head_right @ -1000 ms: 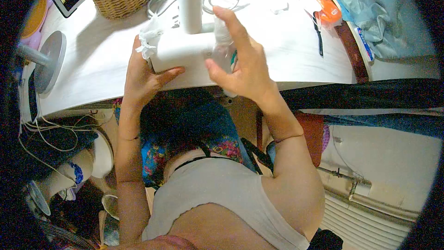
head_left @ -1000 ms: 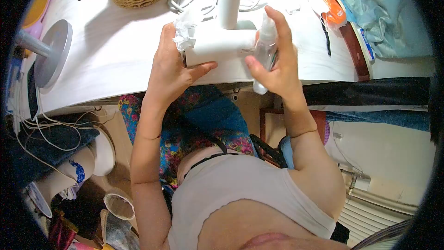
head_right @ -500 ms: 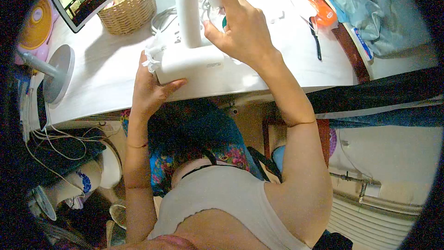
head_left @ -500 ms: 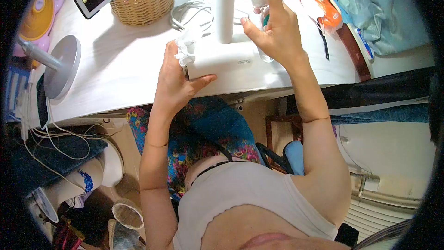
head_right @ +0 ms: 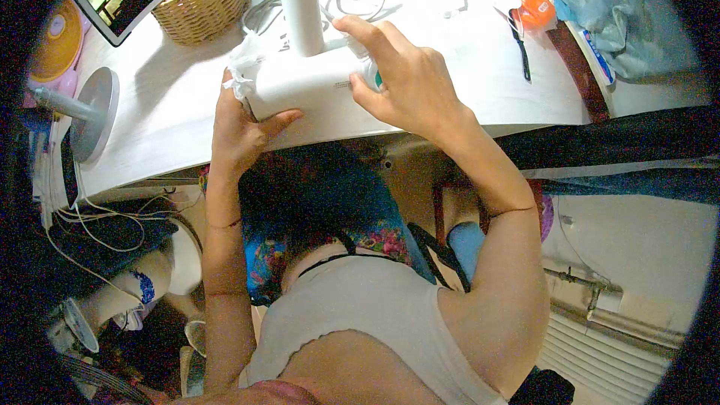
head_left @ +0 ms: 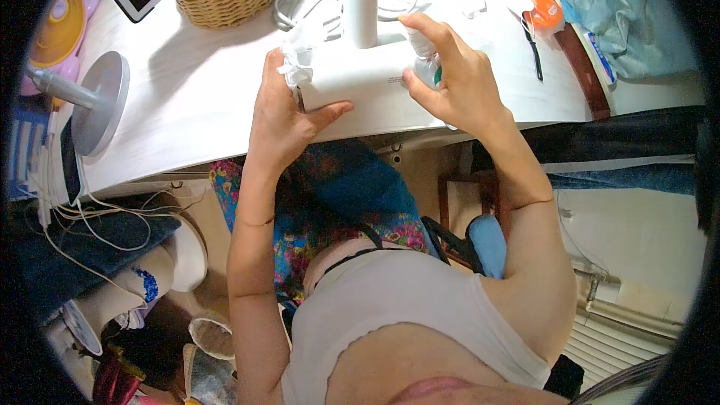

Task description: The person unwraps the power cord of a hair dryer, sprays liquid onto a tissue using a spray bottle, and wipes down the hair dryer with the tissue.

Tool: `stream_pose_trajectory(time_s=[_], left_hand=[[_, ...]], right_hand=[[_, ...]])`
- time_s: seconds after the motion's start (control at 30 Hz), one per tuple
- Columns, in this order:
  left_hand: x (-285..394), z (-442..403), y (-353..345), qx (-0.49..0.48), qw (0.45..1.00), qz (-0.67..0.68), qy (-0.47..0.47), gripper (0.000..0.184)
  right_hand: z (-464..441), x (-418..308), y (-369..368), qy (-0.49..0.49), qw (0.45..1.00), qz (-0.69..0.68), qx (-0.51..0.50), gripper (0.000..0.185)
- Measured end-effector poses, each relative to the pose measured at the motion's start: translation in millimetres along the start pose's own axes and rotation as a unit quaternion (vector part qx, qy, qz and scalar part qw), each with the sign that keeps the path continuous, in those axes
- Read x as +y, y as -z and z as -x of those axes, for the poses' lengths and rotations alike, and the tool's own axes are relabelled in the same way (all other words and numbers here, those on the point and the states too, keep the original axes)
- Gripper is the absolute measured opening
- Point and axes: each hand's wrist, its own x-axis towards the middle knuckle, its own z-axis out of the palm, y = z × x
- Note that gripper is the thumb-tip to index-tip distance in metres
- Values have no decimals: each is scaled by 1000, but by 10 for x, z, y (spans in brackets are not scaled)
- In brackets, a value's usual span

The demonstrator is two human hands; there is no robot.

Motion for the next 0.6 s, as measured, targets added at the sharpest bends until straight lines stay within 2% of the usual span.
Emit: stream_pose_trajectory(time_s=[0.13, 0.27, 0.37, 0.47, 0.57, 0.6], left_hand=[[40, 10, -21, 6, 998, 43, 36, 67], [75, -7, 1, -10, 1000, -7, 20, 64], [76, -19, 4, -11, 999, -29, 16, 61], [50, 2, 2, -11, 999, -25, 38, 59], [42, -8, -4, -22, 998, -11, 50, 59], [32, 1, -2, -29, 998, -5, 59, 58]], right_hand=[[64, 59, 24, 11, 1000, 8, -1, 62], [91, 97, 26, 28, 1000, -7, 1, 63], [132, 142, 28, -5, 1000, -4, -26, 64], [122, 168, 56, -23, 999, -26, 5, 64], [-22, 553, 176, -67, 987, -26, 146, 55], [-137, 845, 213, -21, 972, -15, 232, 57]])
